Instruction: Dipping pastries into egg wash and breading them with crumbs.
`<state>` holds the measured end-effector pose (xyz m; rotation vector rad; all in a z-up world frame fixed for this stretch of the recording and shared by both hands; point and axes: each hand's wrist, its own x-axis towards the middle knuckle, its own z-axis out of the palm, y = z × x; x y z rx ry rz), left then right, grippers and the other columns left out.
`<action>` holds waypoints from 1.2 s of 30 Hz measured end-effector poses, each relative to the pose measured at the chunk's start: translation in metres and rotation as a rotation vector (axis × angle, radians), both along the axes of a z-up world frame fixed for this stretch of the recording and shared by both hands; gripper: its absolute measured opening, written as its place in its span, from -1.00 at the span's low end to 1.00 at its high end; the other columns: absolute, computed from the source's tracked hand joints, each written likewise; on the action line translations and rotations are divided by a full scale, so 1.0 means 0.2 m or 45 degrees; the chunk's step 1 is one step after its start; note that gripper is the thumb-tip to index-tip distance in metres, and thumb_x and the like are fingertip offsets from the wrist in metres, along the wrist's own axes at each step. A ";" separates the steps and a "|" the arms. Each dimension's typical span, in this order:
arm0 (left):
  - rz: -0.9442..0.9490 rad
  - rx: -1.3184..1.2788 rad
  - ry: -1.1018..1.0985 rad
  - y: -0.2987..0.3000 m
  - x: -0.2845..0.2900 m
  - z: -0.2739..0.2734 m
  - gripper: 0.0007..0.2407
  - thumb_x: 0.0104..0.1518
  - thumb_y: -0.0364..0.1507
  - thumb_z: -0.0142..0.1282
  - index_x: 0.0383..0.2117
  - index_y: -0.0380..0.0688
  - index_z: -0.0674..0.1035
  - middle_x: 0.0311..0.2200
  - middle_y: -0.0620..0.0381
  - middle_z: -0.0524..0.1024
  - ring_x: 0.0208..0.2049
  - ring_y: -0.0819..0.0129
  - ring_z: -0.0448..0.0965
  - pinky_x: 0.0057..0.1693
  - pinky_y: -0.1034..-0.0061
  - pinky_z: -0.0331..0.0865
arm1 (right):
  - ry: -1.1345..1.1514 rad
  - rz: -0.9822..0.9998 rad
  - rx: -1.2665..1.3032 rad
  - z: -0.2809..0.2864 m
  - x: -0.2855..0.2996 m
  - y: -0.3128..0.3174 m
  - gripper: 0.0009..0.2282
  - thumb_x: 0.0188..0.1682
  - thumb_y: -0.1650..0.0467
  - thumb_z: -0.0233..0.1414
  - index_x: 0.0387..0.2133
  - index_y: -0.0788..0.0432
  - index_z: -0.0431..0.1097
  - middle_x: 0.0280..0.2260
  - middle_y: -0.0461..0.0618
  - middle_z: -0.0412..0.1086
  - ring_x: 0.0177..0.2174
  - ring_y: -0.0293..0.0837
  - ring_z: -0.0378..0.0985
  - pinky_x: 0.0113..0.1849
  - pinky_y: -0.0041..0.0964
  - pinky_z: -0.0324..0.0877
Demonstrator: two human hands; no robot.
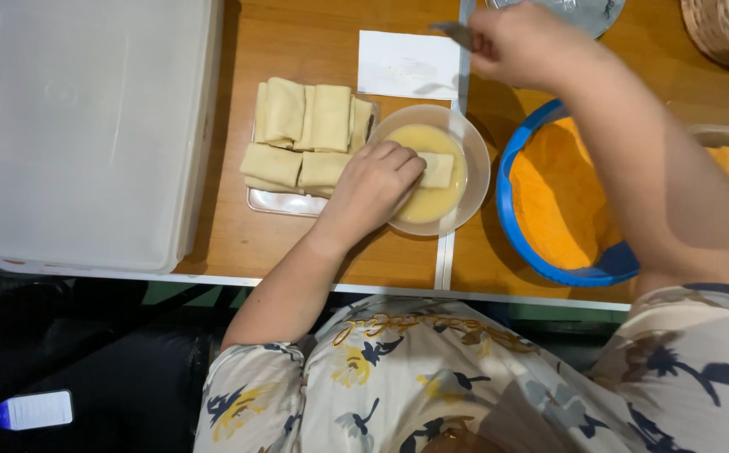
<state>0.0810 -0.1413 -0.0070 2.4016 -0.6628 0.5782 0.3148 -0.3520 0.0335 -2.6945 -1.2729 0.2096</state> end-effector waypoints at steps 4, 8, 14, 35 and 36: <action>0.031 -0.007 -0.020 0.01 0.00 0.01 -0.86 0.09 -0.50 0.19 -0.24 -0.18 0.58 -0.27 0.06 0.55 -0.12 0.12 0.54 0.07 0.26 0.40 | -0.058 0.086 0.017 0.22 -0.15 -0.06 -0.86 0.13 0.38 0.10 -0.21 0.25 0.46 -0.34 0.17 0.49 -0.26 0.16 0.56 -0.20 0.00 0.45; 0.098 -0.037 -0.077 0.02 -0.01 0.04 -0.85 0.13 -0.51 0.21 -0.19 -0.18 0.57 -0.20 0.05 0.56 -0.09 0.14 0.54 0.06 0.27 0.38 | -0.115 0.222 -0.104 0.33 -0.30 -0.10 -0.85 0.02 0.38 0.10 -0.21 0.17 0.51 -0.25 0.09 0.52 -0.27 0.14 0.57 -0.22 0.02 0.44; 0.226 -0.145 -0.075 0.02 -0.02 0.05 -0.79 0.00 -0.58 0.24 -0.22 -0.15 0.57 -0.15 0.11 0.57 -0.09 0.15 0.54 -0.01 0.29 0.37 | -0.191 0.177 -0.263 0.30 -0.44 -0.07 -0.87 0.00 0.32 0.13 -0.26 0.06 0.56 -0.27 -0.04 0.54 -0.28 0.06 0.59 -0.23 -0.02 0.47; 0.247 -0.140 -0.095 0.04 0.00 0.00 -0.84 -0.04 -0.65 0.17 -0.33 -0.17 0.58 -0.20 0.12 0.55 -0.11 0.16 0.53 -0.03 0.30 0.37 | -0.159 0.351 -0.344 0.11 -0.31 0.08 -0.88 -0.06 0.27 0.20 -0.32 -0.05 0.63 -0.33 -0.23 0.59 -0.35 -0.20 0.58 -0.06 -0.19 0.27; 0.249 -0.142 -0.102 0.04 0.00 0.00 -0.84 -0.03 -0.65 0.16 -0.33 -0.17 0.58 -0.20 0.12 0.55 -0.11 0.16 0.53 -0.04 0.30 0.37 | -0.139 0.342 -0.373 0.13 -0.32 0.09 -0.88 -0.06 0.28 0.20 -0.31 -0.06 0.63 -0.31 -0.23 0.60 -0.34 -0.20 0.58 -0.06 -0.19 0.26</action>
